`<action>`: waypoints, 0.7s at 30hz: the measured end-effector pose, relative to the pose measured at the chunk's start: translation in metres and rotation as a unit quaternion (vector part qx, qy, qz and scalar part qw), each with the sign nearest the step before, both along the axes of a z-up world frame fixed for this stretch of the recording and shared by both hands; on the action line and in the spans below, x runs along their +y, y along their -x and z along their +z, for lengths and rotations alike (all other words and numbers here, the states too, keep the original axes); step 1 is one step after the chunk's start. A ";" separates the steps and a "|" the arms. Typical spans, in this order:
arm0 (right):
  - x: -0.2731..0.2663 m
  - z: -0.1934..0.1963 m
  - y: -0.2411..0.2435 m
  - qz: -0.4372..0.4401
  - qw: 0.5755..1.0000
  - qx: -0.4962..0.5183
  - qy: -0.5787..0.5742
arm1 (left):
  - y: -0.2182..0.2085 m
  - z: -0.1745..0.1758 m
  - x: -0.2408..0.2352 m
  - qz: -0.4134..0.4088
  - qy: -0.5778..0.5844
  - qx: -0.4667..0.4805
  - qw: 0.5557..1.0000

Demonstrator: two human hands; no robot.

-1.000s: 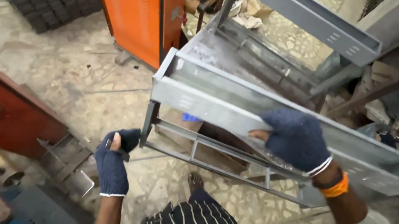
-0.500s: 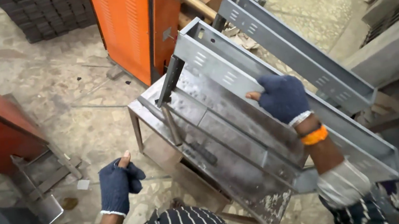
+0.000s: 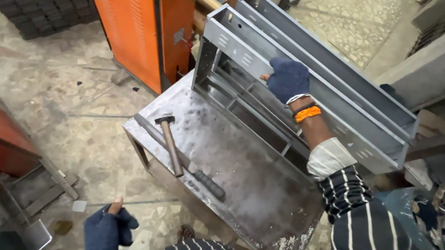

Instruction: The person bends and shapes perforated sheet metal panels using a manual press brake, at one point producing sparks while working the metal edge. They hammer a panel, fit panels together into a frame, and reposition pieces under the press repeatedly.

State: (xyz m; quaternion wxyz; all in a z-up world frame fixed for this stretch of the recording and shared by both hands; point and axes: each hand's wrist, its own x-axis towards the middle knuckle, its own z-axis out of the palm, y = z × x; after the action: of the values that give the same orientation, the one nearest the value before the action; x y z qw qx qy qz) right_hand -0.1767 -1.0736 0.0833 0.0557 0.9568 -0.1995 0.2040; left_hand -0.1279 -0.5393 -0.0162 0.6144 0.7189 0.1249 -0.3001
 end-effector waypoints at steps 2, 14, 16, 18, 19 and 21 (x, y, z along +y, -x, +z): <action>0.002 0.003 -0.001 -0.009 1.000 -0.007 -0.004 | -0.003 -0.002 -0.001 -0.013 -0.033 -0.005 0.999; 0.006 -0.010 0.008 -0.058 0.998 0.018 -0.023 | 0.005 0.000 -0.005 -0.025 -0.060 0.019 0.998; 0.011 -0.008 0.007 -0.058 0.998 0.000 -0.011 | 0.007 0.000 -0.006 -0.023 -0.057 0.023 0.998; 0.017 -0.004 0.006 -0.074 0.997 0.004 -0.013 | 0.007 -0.009 -0.005 -0.027 -0.048 0.045 0.998; 0.017 -0.003 0.007 -0.074 0.997 0.004 -0.013 | 0.008 -0.011 -0.004 -0.027 -0.047 0.044 0.998; 0.021 -0.002 0.007 -0.050 0.998 -0.024 -0.018 | 0.012 -0.014 0.001 -0.031 -0.110 0.029 0.993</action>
State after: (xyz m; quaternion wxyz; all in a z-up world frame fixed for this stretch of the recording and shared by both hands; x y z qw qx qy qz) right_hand -0.1841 -1.0527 0.0816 0.0438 0.9413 -0.2517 0.2206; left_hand -0.1401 -0.5379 -0.0301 0.5183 0.7765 0.1525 -0.3243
